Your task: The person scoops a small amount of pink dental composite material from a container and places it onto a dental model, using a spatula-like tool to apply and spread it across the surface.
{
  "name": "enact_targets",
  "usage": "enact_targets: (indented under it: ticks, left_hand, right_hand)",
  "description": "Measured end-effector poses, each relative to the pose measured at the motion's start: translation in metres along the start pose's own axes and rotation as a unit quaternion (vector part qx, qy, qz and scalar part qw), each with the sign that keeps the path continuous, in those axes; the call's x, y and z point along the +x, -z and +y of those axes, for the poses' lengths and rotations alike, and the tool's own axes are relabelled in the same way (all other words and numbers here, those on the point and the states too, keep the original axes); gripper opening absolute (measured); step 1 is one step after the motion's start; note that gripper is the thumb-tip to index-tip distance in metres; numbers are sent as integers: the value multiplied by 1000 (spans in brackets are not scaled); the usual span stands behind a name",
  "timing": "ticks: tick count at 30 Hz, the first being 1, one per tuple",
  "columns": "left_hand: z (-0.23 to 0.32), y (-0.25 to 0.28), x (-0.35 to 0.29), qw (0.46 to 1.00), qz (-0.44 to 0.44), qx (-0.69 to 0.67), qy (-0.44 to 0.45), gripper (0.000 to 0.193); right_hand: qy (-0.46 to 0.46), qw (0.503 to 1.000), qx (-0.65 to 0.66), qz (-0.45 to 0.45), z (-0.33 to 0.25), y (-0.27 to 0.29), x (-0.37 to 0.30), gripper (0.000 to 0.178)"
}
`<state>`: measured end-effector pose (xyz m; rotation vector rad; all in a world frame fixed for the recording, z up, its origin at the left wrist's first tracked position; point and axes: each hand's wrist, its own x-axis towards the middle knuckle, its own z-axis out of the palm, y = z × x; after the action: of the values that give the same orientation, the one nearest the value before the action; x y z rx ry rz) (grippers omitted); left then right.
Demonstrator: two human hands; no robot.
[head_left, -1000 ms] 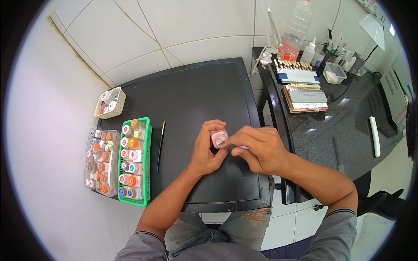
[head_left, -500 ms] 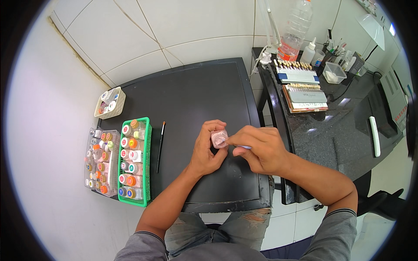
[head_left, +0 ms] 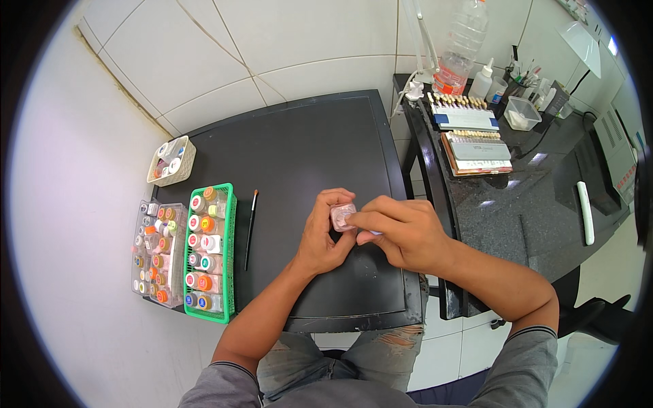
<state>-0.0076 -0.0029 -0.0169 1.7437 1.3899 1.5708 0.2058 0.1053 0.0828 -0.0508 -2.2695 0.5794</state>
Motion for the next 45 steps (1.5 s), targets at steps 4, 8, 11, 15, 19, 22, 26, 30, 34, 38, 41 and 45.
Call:
enact_targets:
  ticks: [4, 8, 11, 15, 19, 22, 26, 30, 34, 38, 41, 45]
  left_hand:
    - [6, -1, 0, 1000, -9, -10, 13, 71]
    - [10, -1, 1, 1000, 0, 2, 18, 65]
    - [13, -3, 2, 1000, 1, 6, 31, 62]
    - [7, -3, -1, 999, -10, -28, 42, 75]
    - [-4, -9, -3, 997, 26, -68, 31, 74]
    - [-2, -6, -2, 999, 13, -32, 28, 77]
    - [3, -6, 0, 999, 23, -15, 21, 77]
    - [5, -2, 1, 1000, 17, 9, 12, 74]
    - [2, -2, 2, 999, 39, 23, -22, 66]
    - [15, 0, 6, 996, 45, 76, 4, 72]
    - [20, 1, 9, 995, 51, 83, 31, 72]
    - [23, 5, 11, 993, 60, 98, 32, 65]
  right_hand:
    - [-10, 1000, 4, -18, 2, 0, -3, 22]
    - [-6, 1000, 19, 13, -1, 5, 0, 19]
    - [-4, 1000, 16, 12, -1, 5, 0, 17]
    - [7, 999, 27, 24, -1, 6, 0, 16]
    - [31, 997, 53, 54, 0, 7, 2, 17]
    - [33, 996, 55, 55, 2, 6, 1, 18]
    - [26, 997, 51, 45, 1, 7, 2, 19]
    - [18, 999, 38, 34, 0, 6, 1, 20]
    - [17, 999, 35, 27, 0, 6, 2, 20]
    - [11, 999, 29, 30, 0, 7, 2, 20]
    - [9, 999, 20, 45, 4, 5, 0, 21]
    - [-8, 999, 11, 43, 1, 8, 1, 22]
